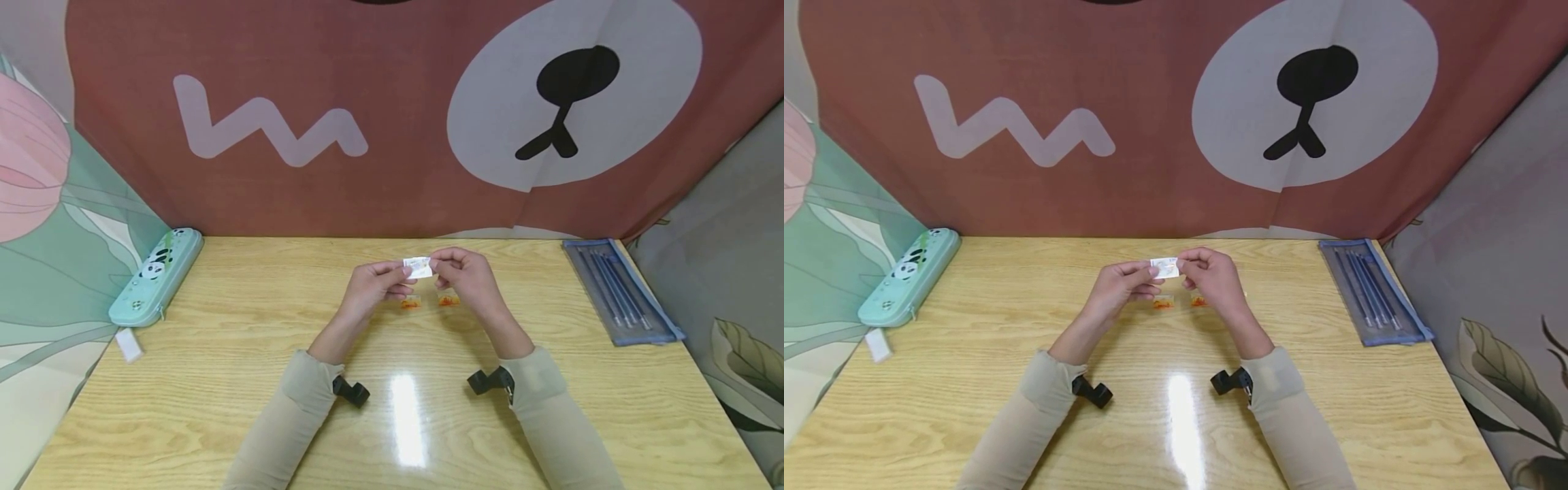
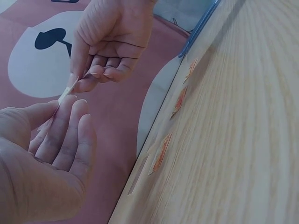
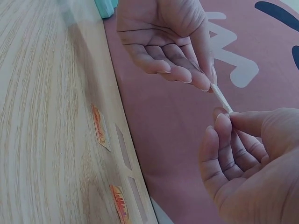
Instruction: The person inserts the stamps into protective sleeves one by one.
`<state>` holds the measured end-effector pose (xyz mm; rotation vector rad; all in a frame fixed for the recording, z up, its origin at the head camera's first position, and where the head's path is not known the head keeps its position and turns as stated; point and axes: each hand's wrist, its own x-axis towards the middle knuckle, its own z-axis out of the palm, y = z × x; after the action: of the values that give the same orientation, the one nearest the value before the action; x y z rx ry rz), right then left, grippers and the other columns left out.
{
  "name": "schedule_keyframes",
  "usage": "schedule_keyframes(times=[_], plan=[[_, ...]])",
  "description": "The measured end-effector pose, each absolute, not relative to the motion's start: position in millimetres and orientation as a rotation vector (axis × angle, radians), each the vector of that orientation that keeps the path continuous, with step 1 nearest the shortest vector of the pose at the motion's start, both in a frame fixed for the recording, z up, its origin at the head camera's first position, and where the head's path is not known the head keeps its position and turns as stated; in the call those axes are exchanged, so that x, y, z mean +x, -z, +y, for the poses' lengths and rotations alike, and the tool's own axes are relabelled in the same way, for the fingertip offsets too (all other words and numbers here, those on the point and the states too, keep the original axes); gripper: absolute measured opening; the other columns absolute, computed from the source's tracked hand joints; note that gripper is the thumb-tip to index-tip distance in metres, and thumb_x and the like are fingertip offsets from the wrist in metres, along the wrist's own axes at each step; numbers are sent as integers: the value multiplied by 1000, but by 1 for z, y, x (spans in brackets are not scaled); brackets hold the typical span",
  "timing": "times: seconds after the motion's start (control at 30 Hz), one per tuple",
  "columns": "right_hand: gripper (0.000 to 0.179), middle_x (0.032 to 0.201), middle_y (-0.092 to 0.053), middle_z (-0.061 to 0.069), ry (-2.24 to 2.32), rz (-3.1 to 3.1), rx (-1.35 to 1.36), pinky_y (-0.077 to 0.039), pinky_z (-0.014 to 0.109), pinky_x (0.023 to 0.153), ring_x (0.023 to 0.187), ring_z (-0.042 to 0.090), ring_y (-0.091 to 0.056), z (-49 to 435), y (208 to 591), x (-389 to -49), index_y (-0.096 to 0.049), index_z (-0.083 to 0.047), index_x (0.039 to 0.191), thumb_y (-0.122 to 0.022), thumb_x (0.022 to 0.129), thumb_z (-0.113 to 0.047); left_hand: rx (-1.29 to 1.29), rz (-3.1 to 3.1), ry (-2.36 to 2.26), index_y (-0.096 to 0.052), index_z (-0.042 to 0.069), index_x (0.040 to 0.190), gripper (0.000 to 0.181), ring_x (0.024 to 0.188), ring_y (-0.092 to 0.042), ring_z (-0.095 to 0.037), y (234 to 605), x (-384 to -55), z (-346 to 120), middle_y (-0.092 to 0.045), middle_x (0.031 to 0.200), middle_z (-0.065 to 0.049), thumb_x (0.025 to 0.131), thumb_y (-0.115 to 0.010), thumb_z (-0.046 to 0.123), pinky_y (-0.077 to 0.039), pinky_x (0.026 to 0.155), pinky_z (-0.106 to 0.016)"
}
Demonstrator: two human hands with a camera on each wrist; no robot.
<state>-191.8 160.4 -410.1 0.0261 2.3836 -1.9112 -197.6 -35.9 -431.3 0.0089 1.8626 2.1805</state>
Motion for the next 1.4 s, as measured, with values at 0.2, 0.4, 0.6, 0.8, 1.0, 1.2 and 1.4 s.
schedule_keyframes(times=[0.2,0.4,0.6,0.8,1.0,1.2,1.4], plan=[[24,85,-71,-2,1915,2385,11,-64,42,77,67,9,-65,160,412,-192,-71,-1,113,-66,99,-21,5,1872,-2179,-70,-7,120,32,67,-74,-10,432,-197,-35,-78,84,-7,94,-73,13,-63,65,-25],[25,92,-73,5,1906,2381,20,-63,42,79,68,10,-65,162,412,-193,-70,-2,116,-66,100,-21,34,1895,-2152,-70,0,121,32,71,-76,-15,432,-196,-36,-79,90,-10,94,-73,17,-64,70,-30],[28,93,-71,1,1917,2369,50,-63,43,82,69,10,-66,168,409,-194,-70,-2,118,-66,100,-22,289,2254,-1970,-60,32,137,52,90,-75,-34,430,-197,-44,-77,110,-8,90,-79,28,-63,80,-46],[32,93,-67,-1,1934,2336,38,-62,29,75,71,9,-66,172,407,-194,-68,0,120,-66,100,-24,614,2637,-1633,-54,33,144,63,88,-75,-17,428,-198,-49,-74,118,-2,87,-82,29,-63,77,-28],[34,95,-66,-1,1927,2309,24,-63,37,81,72,8,-65,172,408,-194,-67,2,122,-65,100,-24,693,2761,-1511,-64,25,134,49,82,-76,-15,427,-197,-48,-75,114,-5,88,-81,24,-61,66,-24],[33,97,-67,-1,1929,2256,-5,-63,38,83,75,9,-67,172,407,-194,-65,3,125,-63,101,-20,677,2808,-1452,-66,24,132,46,80,-76,-14,427,-197,-48,-76,112,-4,88,-81,24,-60,64,-27],[31,104,-69,4,1970,2156,-46,-64,35,83,80,10,-72,173,407,-194,-60,7,126,-59,102,-13,665,2819,-1455,-67,24,131,45,80,-76,-13,427,-197,-48,-76,111,0,88,-81,25,-60,64,-27]])
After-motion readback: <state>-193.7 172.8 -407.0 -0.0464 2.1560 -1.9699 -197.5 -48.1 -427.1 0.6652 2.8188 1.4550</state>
